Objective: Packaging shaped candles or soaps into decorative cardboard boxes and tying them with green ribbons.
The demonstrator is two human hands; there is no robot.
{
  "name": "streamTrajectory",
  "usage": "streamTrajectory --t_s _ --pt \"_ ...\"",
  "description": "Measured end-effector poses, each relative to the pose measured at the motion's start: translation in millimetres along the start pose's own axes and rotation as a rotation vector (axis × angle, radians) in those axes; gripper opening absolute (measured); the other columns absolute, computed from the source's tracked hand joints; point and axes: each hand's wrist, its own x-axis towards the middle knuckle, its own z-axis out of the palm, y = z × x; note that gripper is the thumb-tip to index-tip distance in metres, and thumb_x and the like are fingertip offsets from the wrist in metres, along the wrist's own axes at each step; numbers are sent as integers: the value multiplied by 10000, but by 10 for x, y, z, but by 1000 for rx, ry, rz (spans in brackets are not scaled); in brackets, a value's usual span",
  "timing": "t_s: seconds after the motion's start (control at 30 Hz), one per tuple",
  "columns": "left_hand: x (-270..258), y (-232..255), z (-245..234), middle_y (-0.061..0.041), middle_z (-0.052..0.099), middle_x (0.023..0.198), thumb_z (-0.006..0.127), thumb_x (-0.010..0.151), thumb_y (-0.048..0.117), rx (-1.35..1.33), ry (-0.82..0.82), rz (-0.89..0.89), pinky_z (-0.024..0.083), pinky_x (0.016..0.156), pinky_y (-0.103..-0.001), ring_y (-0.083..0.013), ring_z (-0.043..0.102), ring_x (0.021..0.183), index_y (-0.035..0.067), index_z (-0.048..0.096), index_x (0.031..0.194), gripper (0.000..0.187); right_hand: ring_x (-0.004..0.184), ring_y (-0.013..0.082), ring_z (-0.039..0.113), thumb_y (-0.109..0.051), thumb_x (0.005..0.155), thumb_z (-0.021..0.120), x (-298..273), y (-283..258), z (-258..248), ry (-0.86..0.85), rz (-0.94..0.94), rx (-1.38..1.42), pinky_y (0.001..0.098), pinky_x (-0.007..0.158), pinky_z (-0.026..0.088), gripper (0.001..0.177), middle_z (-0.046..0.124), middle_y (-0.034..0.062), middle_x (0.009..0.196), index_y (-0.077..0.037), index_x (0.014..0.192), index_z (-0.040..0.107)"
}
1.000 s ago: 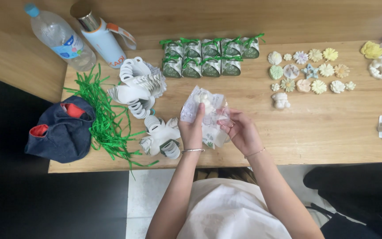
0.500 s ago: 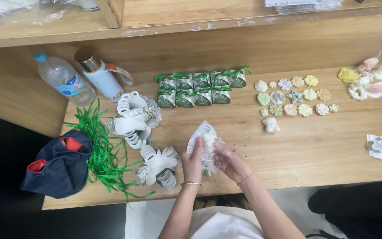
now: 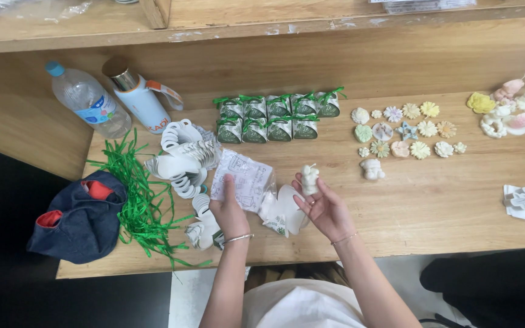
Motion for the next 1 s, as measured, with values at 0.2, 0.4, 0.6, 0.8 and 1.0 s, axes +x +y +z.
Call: streamTrajectory --t_s 0.2,0.4,0.6,0.8,1.0 --pt "-123 -37 -126 -67 748 1107 673 985 229 25 -42 -7 521 854 -275 -109 671 974 -68 718 1160 348 1359 335 529 -111 1005 565 39 -140 211 -73 -44 -37 426 1107 474 425 580 186 1445 3 1412 515" --pt "-145 -32 -151 -62 757 1051 688 981 247 95 -26 -16 510 813 -268 -97 667 926 -60 740 1112 337 1414 383 494 112 930 564 120 -229 247 -191 -154 -18 488 1138 417 347 564 220 1451 -15 1253 572" --pt "-177 -100 -194 -74 767 1032 696 978 262 164 -20 -40 515 809 -267 -107 675 907 -74 745 1084 356 1454 337 475 232 862 557 167 -301 173 -180 -270 -112 453 1152 416 405 561 192 1476 -17 1169 643" --pt "-198 -156 -222 -80 769 1058 696 959 262 156 -45 -48 527 843 -268 -119 691 934 -69 735 1115 368 1457 333 474 239 854 578 141 -292 163 -198 -278 -163 438 1182 456 361 585 213 1463 -20 1086 676" --pt "-212 -217 -263 -80 760 1074 700 958 258 161 -65 -47 522 865 -263 -116 682 958 -72 728 1120 369 1462 410 457 224 895 581 66 -254 281 -285 -225 -58 477 1157 418 331 588 221 1438 -44 1072 661"
